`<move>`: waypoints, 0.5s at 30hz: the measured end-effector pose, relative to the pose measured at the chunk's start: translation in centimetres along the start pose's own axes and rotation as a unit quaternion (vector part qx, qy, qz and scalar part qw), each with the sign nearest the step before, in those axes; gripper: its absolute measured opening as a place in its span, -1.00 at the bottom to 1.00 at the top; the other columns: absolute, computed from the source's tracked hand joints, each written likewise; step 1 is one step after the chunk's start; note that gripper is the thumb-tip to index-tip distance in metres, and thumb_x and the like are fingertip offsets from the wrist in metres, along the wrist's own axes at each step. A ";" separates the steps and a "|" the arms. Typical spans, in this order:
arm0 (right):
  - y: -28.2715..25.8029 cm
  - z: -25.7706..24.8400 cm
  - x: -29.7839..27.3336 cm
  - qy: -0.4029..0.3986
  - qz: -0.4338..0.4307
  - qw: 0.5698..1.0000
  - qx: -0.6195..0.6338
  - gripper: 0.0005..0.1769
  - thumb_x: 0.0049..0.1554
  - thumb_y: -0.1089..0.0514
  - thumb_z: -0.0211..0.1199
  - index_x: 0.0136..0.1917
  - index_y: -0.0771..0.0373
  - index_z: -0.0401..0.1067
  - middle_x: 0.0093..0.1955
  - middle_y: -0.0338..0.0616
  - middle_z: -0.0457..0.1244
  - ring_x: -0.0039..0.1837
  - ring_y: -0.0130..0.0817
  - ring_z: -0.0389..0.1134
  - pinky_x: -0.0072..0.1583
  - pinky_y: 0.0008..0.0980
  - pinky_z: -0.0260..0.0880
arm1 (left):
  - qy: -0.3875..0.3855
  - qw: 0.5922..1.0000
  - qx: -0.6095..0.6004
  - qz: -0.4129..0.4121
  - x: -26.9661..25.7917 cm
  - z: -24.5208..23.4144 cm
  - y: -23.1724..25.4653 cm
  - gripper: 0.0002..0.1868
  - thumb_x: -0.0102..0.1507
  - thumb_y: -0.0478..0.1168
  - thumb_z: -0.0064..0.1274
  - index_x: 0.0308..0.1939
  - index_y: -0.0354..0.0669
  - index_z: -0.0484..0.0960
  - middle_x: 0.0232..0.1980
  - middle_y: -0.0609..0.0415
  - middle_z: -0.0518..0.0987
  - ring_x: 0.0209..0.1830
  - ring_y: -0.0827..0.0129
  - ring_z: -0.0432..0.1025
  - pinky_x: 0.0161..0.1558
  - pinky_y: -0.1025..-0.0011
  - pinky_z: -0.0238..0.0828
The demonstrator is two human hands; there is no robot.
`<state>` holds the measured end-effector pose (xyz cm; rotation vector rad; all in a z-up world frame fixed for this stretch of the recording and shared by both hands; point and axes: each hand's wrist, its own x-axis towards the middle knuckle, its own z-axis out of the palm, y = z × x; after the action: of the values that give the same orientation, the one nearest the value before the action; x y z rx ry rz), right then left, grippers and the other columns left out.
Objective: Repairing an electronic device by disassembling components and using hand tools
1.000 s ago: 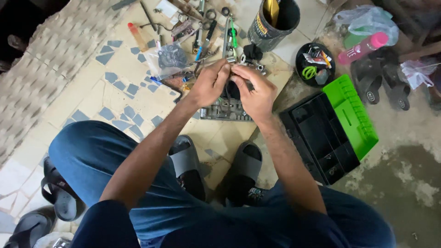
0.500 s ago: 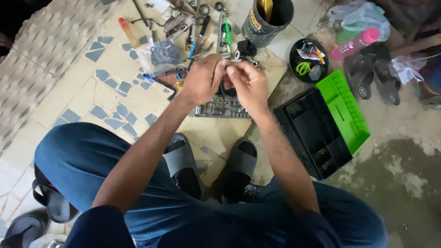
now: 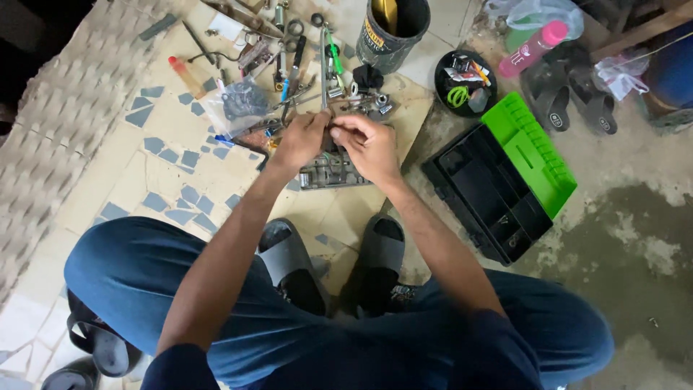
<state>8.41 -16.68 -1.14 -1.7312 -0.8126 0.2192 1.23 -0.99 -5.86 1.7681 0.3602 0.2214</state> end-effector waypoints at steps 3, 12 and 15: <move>0.0 -0.2 -0.3 0.014 0.015 0.999 0.041 -0.82 0.23 0.23 0.40 0.12 0.24 0.59 -0.09 0.03 0.46 -0.09 -0.22 0.54 -0.07 -0.30 0.60 | 0.010 0.999 -0.007 0.045 0.8 -0.4 -1.2 -0.55 0.57 -0.03 -0.30 -0.30 -0.15 0.52 -0.56 -0.01 0.49 -0.57 0.22 0.45 -0.42 0.15 0.34; 0.0 -1.4 0.8 0.026 0.078 0.979 0.186 -0.83 0.22 0.27 0.38 0.07 0.38 0.57 -0.17 0.13 0.43 -0.23 -0.29 0.52 -0.14 -0.37 0.62 | 0.052 0.957 0.079 0.274 -1.7 -1.4 4.3 -0.74 0.44 -0.32 0.06 0.22 -0.13 0.56 -0.10 -0.10 0.65 -0.39 0.11 0.56 -0.50 0.28 0.49; -0.8 -1.2 0.2 0.005 0.097 0.976 0.194 -0.83 0.22 0.29 0.38 0.07 0.41 0.56 -0.16 0.16 0.43 -0.20 -0.26 0.52 -0.12 -0.33 0.63 | 0.081 0.943 0.113 0.301 -1.8 -1.6 4.5 -0.77 0.40 -0.32 0.08 0.13 -0.04 0.67 -0.18 -0.07 0.67 -0.39 0.02 0.58 -0.56 0.24 0.47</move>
<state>8.85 -17.43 0.05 -1.4375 -0.5488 0.4695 -0.43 -1.03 -1.05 2.0582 -0.0568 0.7899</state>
